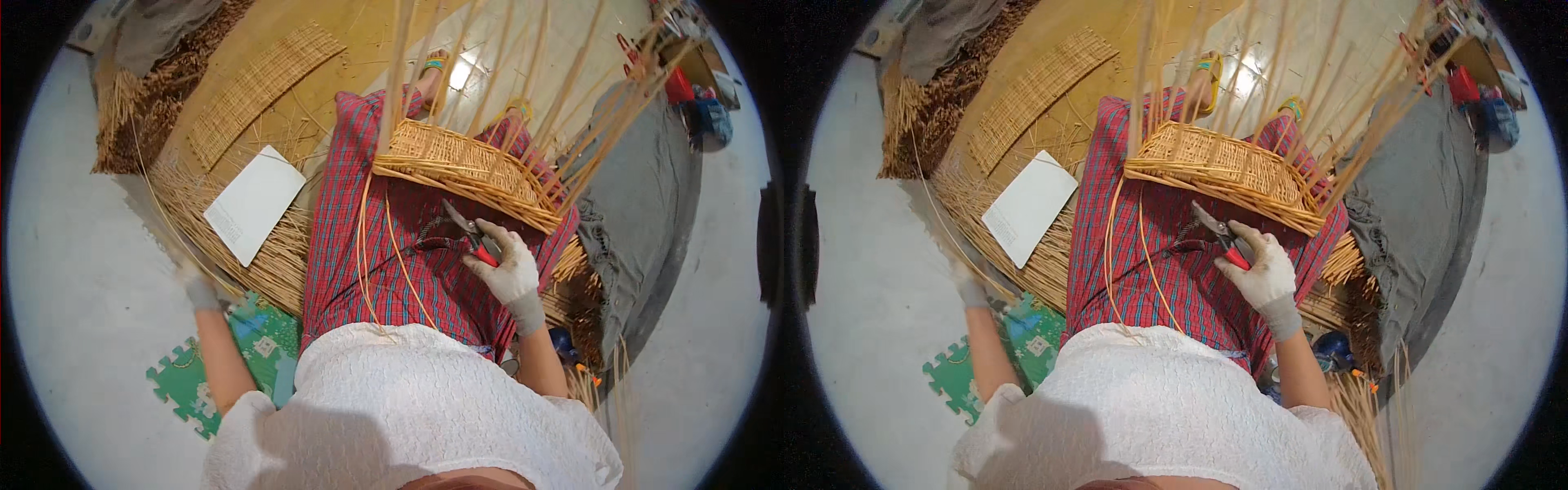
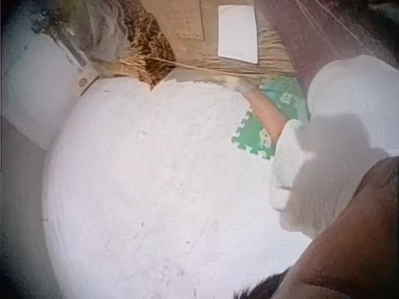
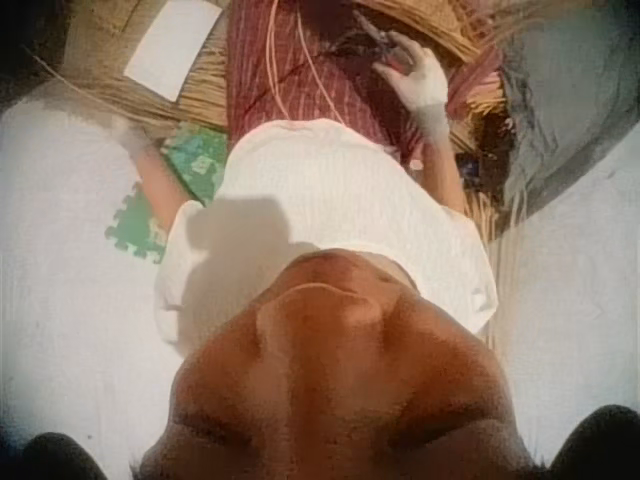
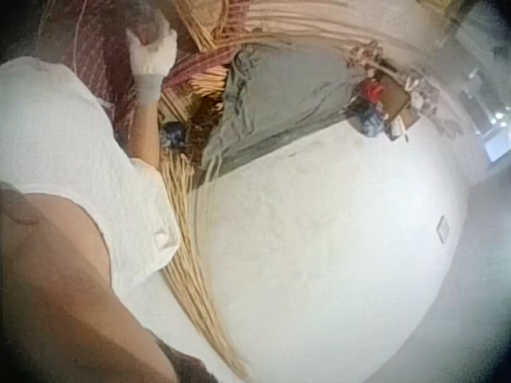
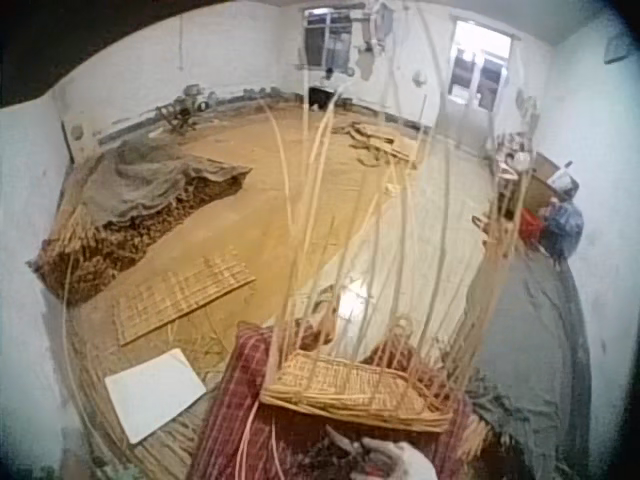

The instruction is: Weaving a wicker basket using long wooden strips and cutting them with shears.

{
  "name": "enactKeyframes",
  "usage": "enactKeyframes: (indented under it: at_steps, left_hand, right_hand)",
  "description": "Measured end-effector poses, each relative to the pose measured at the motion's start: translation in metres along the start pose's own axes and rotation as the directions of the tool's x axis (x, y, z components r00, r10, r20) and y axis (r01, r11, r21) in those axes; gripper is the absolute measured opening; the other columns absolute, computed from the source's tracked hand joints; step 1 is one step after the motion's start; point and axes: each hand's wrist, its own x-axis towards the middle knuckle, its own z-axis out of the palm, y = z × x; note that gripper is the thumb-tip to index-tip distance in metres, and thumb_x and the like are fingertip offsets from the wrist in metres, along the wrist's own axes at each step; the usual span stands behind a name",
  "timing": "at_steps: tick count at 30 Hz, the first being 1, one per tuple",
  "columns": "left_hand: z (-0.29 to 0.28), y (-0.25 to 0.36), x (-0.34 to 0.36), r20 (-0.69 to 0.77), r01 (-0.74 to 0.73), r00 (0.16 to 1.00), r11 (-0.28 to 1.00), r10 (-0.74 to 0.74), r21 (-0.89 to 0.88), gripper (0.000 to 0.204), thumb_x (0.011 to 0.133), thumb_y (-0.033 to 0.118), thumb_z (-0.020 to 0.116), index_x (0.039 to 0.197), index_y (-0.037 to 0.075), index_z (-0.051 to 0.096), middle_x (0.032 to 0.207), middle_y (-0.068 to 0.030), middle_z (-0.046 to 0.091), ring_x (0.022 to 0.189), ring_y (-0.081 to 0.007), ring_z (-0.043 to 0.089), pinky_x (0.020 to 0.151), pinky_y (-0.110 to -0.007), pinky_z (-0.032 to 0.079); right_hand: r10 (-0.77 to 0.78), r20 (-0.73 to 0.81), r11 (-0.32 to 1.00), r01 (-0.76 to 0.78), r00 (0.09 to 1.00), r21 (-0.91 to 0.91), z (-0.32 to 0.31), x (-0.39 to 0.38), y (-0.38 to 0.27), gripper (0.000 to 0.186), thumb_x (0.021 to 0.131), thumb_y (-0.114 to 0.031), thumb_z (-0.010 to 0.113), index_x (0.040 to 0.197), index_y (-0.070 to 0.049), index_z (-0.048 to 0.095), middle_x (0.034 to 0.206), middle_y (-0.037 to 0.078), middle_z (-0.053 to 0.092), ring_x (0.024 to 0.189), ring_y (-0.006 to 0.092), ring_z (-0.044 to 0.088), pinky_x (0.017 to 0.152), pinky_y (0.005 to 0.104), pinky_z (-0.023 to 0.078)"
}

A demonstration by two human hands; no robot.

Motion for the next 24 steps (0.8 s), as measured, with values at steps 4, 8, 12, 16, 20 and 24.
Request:
enactKeyframes:
  at_steps: [4,8,12,16,20,24]
  left_hand:
    - [-0.135,-0.108,0.042,0.161,-0.247,0.96,0.415,0.231,0.876,0.068,0.089,0.032,0.066,0.142,-0.001,0.037,0.144,-0.0185,0.043,0.133,-0.0303,0.041,0.111,-0.037,0.032]
    - [0.086,-0.043,-0.076,0.51,-0.463,0.833,0.773,0.213,0.434,0.048,0.091,0.016,0.064,0.132,-0.003,0.05,0.132,-0.0165,0.056,0.121,-0.0262,0.053,0.105,-0.036,0.039]
    - [0.252,0.107,-0.301,0.816,-0.743,0.058,0.571,0.575,-0.349,0.025,0.088,-0.007,0.054,0.111,-0.003,0.062,0.109,-0.0129,0.063,0.101,-0.0218,0.062,0.092,-0.032,0.047]
    - [0.347,0.123,-0.418,0.863,-0.771,-0.351,0.411,0.363,-0.487,0.057,0.089,0.008,0.062,0.14,-0.002,0.039,0.108,-0.0152,0.066,0.083,-0.0206,0.068,0.083,-0.031,0.051]
    - [0.437,0.087,-0.447,0.959,-0.756,-0.127,0.601,0.255,-0.26,0.05,0.089,0.018,0.063,0.131,-0.002,0.043,0.089,-0.0131,0.065,0.055,-0.0173,0.061,0.054,-0.031,0.051]
    - [0.399,0.114,-0.457,0.994,-0.523,-0.101,0.849,0.032,-0.081,0.032,0.097,0.028,0.054,0.106,-0.002,0.055,0.083,-0.0116,0.066,0.063,-0.0155,0.062,0.059,-0.029,0.052]
  right_hand:
    - [0.255,0.415,0.664,-0.47,0.873,0.581,0.007,-0.018,0.013,0.047,0.09,-0.032,0.062,0.126,-0.003,0.054,0.089,0.006,0.061,0.075,0.0148,0.059,0.067,0.0316,0.048]
    - [0.258,0.433,-0.004,-0.447,0.864,0.895,0.01,-0.043,0.04,0.041,0.096,-0.029,0.052,0.126,0.0,0.049,0.083,0.003,0.059,0.068,0.0168,0.059,0.062,0.0336,0.05]
    - [0.139,0.36,-0.346,-0.295,0.923,0.89,0.006,-0.05,0.037,0.04,0.099,-0.031,0.049,0.124,0.0,0.05,0.089,0.006,0.061,0.077,0.0196,0.061,0.071,0.0381,0.054]
    - [0.153,0.297,-0.487,-0.19,0.943,0.853,0.007,-0.037,0.031,0.04,0.099,-0.032,0.048,0.12,0.002,0.052,0.089,0.011,0.064,0.078,0.026,0.064,0.074,0.0441,0.054]
    - [0.152,0.331,-0.585,-0.185,0.931,0.789,0.004,-0.02,0.025,0.04,0.098,-0.032,0.049,0.116,0.004,0.055,0.087,0.015,0.067,0.076,0.0298,0.066,0.071,0.0464,0.055]
    - [0.143,0.4,-0.653,-0.217,0.905,0.726,-0.004,-0.02,0.033,0.041,0.097,-0.034,0.051,0.113,0.004,0.055,0.085,0.016,0.067,0.075,0.0304,0.067,0.069,0.0463,0.055]
